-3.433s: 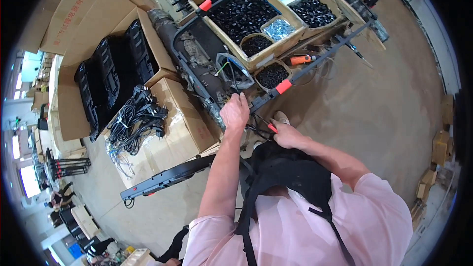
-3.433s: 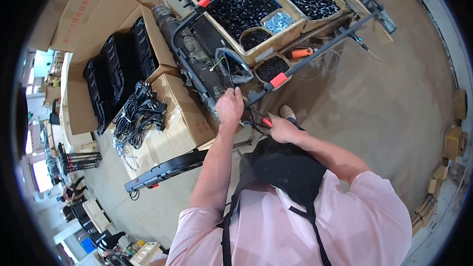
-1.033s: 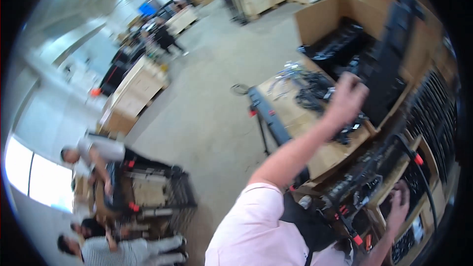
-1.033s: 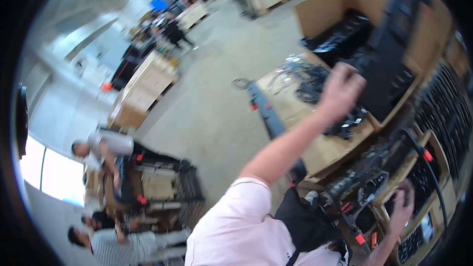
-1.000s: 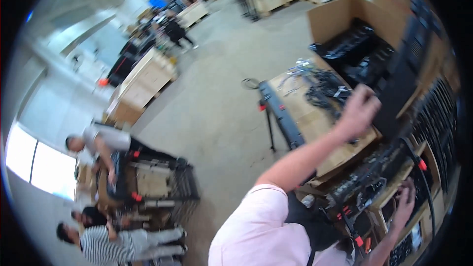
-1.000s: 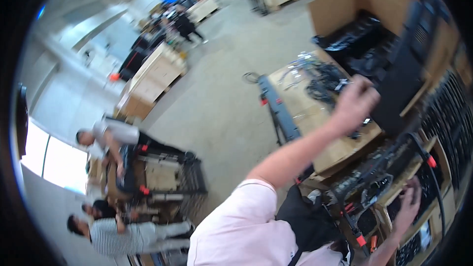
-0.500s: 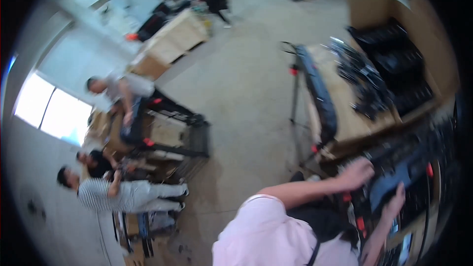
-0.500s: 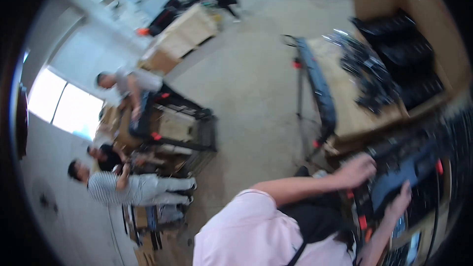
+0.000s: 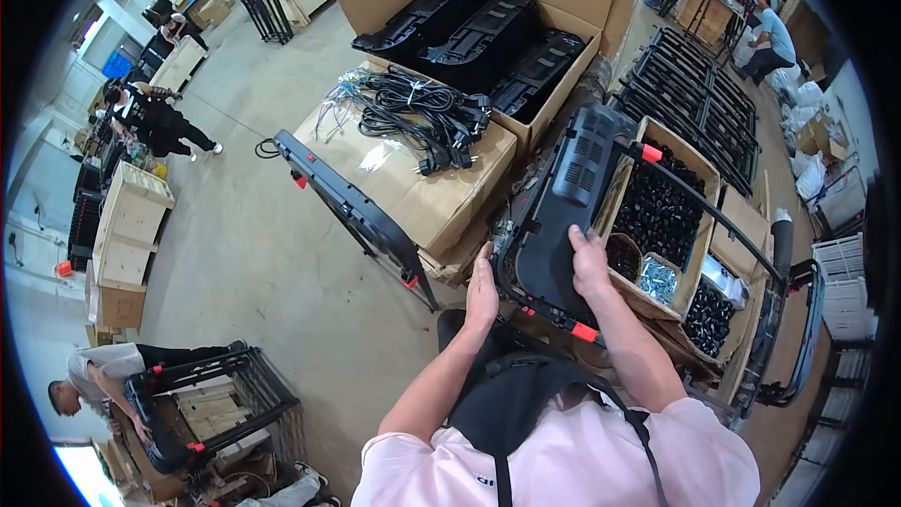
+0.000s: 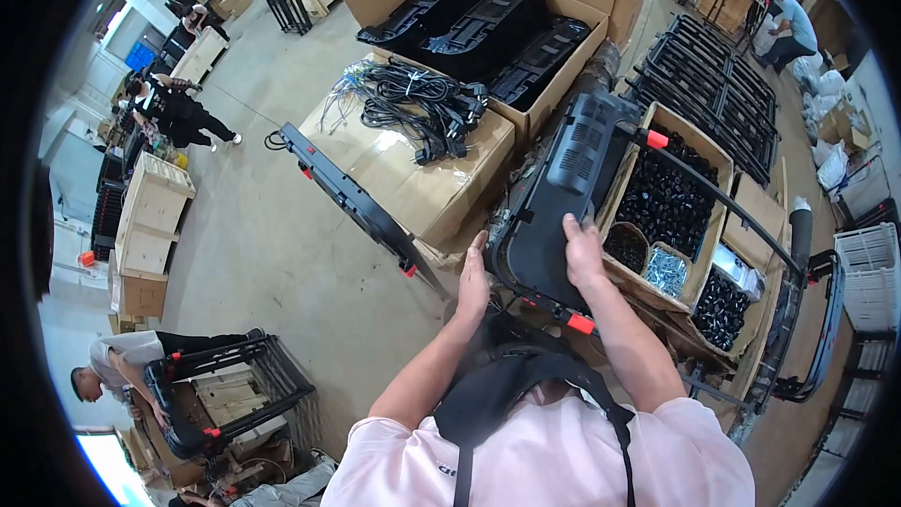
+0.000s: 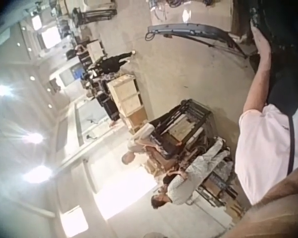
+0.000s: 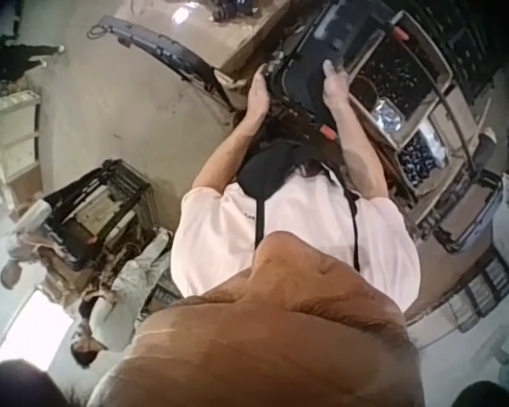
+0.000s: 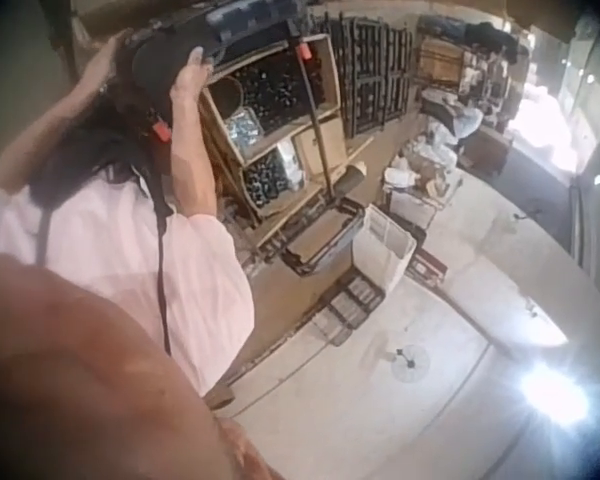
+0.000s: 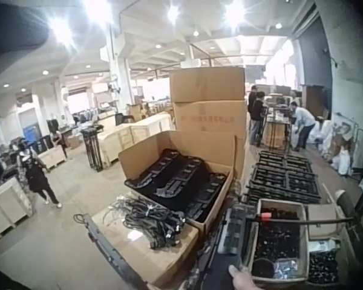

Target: Assembling the frame and components of a piece of fitness equipment using screws and a power drill.

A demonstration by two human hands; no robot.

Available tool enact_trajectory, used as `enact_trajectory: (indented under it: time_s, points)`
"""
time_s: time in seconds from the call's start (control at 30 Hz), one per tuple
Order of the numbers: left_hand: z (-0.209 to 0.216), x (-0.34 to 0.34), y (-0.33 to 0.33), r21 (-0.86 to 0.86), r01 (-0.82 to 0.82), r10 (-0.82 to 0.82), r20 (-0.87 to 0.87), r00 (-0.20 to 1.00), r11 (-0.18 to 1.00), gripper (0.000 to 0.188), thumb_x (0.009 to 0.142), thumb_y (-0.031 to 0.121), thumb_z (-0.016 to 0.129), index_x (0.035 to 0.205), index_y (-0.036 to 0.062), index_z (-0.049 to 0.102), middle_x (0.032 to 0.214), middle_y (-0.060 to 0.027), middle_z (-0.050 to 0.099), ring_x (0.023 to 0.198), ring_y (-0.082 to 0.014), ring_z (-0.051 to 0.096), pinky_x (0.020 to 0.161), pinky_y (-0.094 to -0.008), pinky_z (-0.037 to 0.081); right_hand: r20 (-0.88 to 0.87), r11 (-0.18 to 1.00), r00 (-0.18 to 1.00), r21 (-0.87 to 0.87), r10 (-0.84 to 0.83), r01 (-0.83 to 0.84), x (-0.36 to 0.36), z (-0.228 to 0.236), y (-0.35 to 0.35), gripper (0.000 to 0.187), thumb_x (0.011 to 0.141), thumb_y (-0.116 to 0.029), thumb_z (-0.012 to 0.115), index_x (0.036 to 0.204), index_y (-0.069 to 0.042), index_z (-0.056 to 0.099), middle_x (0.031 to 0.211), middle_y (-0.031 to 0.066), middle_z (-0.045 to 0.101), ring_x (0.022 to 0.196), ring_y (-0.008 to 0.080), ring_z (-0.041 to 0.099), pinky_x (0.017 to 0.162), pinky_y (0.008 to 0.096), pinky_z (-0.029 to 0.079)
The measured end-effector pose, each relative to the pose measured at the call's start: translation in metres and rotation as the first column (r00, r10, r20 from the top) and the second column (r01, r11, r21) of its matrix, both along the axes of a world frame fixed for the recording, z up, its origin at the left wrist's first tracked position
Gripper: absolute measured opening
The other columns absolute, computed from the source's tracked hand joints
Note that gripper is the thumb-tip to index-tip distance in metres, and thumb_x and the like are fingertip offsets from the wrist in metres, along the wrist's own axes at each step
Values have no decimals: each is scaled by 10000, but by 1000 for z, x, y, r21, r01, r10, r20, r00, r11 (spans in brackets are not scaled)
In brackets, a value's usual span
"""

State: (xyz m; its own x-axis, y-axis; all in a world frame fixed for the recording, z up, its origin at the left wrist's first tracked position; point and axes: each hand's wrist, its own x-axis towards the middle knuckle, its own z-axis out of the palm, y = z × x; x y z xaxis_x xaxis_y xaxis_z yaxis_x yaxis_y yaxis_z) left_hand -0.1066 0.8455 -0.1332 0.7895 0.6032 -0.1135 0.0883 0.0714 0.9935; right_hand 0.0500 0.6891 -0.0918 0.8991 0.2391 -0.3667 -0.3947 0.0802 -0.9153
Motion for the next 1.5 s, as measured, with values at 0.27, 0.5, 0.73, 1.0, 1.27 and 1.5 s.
enact_trajectory:
  time_s: [0.27, 0.5, 0.73, 1.0, 1.27, 1.5]
  points:
    - [-9, 8, -3, 515, 120, -41, -162, 986, 849, 515, 1120, 270, 466, 1554, -8, 479, 1557, -258, 520, 1465, -400, 476, 1238, -459, 342, -94, 1000, 995, -9, -24, 23, -16, -58, 26, 379, 1125, -246, 549, 1380, 32, 582, 1333, 161, 678, 1184, 276, 654, 1070, 408, 510]
    - [-8, 10, -7, 560, 87, -21, -122, 992, 824, 494, 1101, 196, 478, 1542, -26, 473, 1534, -264, 532, 1440, -429, 486, 1224, -491, 355, -115, 1000, 993, -3, -17, 17, -15, -56, 26, 372, 1114, -238, 567, 1329, 64, 605, 1292, 167, 686, 1154, 254, 648, 1026, 396, 505]
    - [-7, 12, -8, 509, 147, -70, -167, 984, 848, 512, 1121, 232, 430, 1568, -15, 442, 1568, -262, 500, 1491, -434, 430, 1266, -529, 284, -44, 992, 999, -126, -12, 6, -8, -77, 21, 401, 1103, -287, 576, 1299, 59, 627, 1268, 192, 699, 1157, 287, 655, 1022, 416, 501]
    - [-10, 13, -5, 499, 177, -93, -188, 978, 849, 527, 1120, 245, 427, 1573, -23, 428, 1564, -292, 492, 1470, -444, 444, 1258, -528, 294, -53, 959, 997, -276, 51, -64, -5, -63, 18, 433, 1100, -317, 598, 1326, 52, 621, 1268, 167, 705, 1152, 261, 661, 1026, 410, 510]
    - [48, 53, -12, 713, 172, -175, -69, 982, 680, 395, 1018, 108, 633, 1391, -16, 595, 1348, -254, 606, 1265, -411, 576, 1120, -485, 433, -6, 990, 1000, -138, -17, 16, 7, -3, -110, 401, 1057, -333, 661, 1280, -1, 626, 987, 61, 717, 786, 128, 670, 578, 265, 512]
    - [52, 139, -117, 590, 798, -793, -423, 439, 127, 186, 965, 178, 683, 1090, 55, 746, 1109, -172, 706, 1119, -360, 672, 973, -456, 541, 11, 985, 989, -90, -148, 148, -82, 93, -233, 286, 1062, -268, 634, 1176, -10, 680, 934, 55, 710, 732, 84, 638, 571, 224, 460]
